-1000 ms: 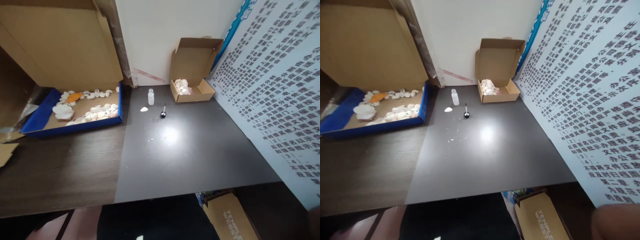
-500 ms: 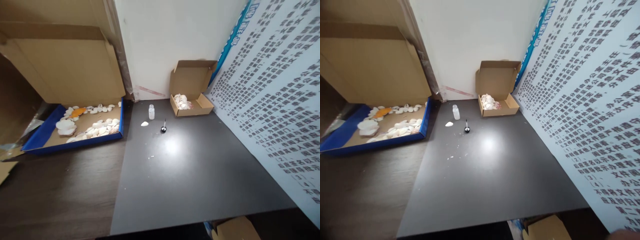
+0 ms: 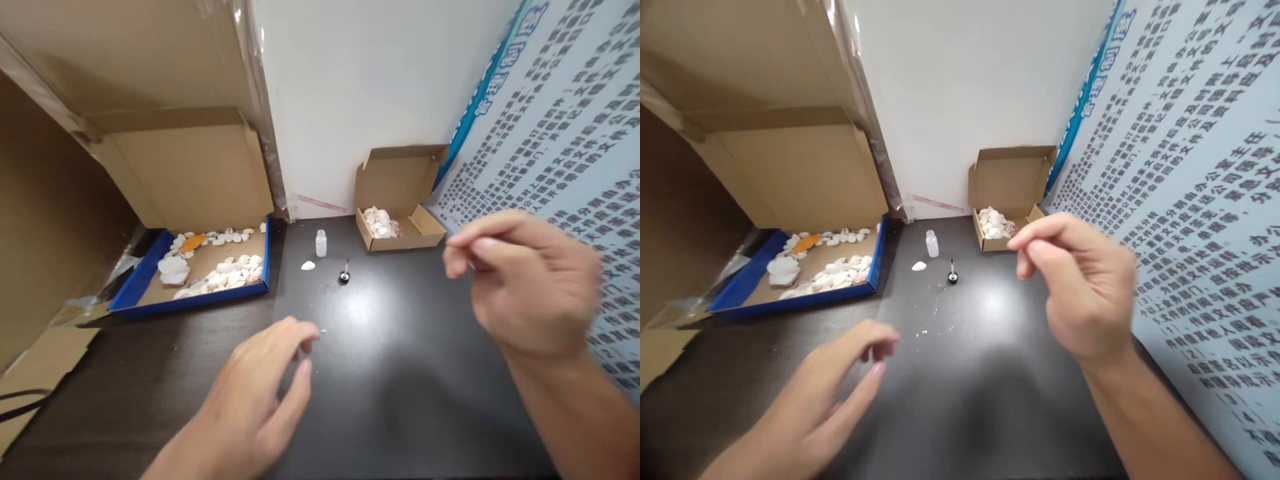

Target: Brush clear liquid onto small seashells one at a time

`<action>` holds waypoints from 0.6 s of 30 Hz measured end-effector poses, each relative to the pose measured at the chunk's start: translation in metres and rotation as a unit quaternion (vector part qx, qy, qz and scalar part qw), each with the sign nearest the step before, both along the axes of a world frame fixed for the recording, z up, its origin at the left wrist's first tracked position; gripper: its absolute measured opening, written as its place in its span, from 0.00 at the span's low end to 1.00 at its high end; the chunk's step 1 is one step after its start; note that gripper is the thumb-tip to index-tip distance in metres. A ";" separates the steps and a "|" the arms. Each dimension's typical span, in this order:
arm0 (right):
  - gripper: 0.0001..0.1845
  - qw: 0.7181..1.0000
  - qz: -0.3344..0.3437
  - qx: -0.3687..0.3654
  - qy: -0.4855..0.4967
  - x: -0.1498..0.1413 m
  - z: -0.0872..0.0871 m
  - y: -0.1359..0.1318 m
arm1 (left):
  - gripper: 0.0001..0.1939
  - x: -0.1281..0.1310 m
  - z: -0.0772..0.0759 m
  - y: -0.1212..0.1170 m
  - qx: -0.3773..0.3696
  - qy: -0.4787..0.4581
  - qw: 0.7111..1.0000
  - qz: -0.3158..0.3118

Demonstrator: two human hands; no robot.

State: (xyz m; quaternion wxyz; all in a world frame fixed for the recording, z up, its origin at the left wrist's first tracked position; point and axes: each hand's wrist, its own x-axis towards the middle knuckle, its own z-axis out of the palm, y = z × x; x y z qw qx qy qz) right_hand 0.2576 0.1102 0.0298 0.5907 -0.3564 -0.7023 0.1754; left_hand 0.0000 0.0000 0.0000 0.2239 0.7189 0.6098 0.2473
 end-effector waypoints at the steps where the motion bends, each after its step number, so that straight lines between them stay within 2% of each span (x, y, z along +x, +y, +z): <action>1: 0.10 1.000 0.012 -0.013 -0.003 -0.005 0.000 0.005 | 0.12 0.000 0.001 0.016 -0.015 0.001 1.000 -0.005; 4: 0.10 0.991 0.042 -0.117 -0.057 -0.021 -0.011 0.029 | 0.11 -0.002 0.000 0.068 -0.048 -0.026 0.998 0.021; 6: 0.11 0.968 0.062 -0.202 -0.137 -0.028 -0.027 0.045 | 0.12 -0.002 -0.006 0.099 -0.063 -0.032 0.996 0.056; 7: 0.10 0.957 0.070 -0.221 -0.175 -0.031 -0.036 0.052 | 0.13 -0.002 -0.009 0.112 -0.058 0.001 0.995 0.078; 10: 0.12 0.941 0.066 -0.198 -0.268 -0.037 -0.061 0.060 | 0.15 0.002 -0.016 0.140 -0.027 0.039 0.994 0.102; 12: 0.16 0.936 0.069 -0.186 -0.292 -0.041 -0.072 0.058 | 0.17 0.004 -0.017 0.150 -0.013 0.062 0.991 0.115; 16: 0.17 0.936 0.076 -0.154 -0.307 -0.053 -0.083 0.053 | 0.17 0.006 -0.019 0.155 -0.014 0.109 0.987 0.121; 18: 0.12 0.938 0.071 -0.141 -0.308 -0.058 -0.087 0.055 | 0.16 0.006 -0.022 0.153 -0.026 0.130 0.984 0.116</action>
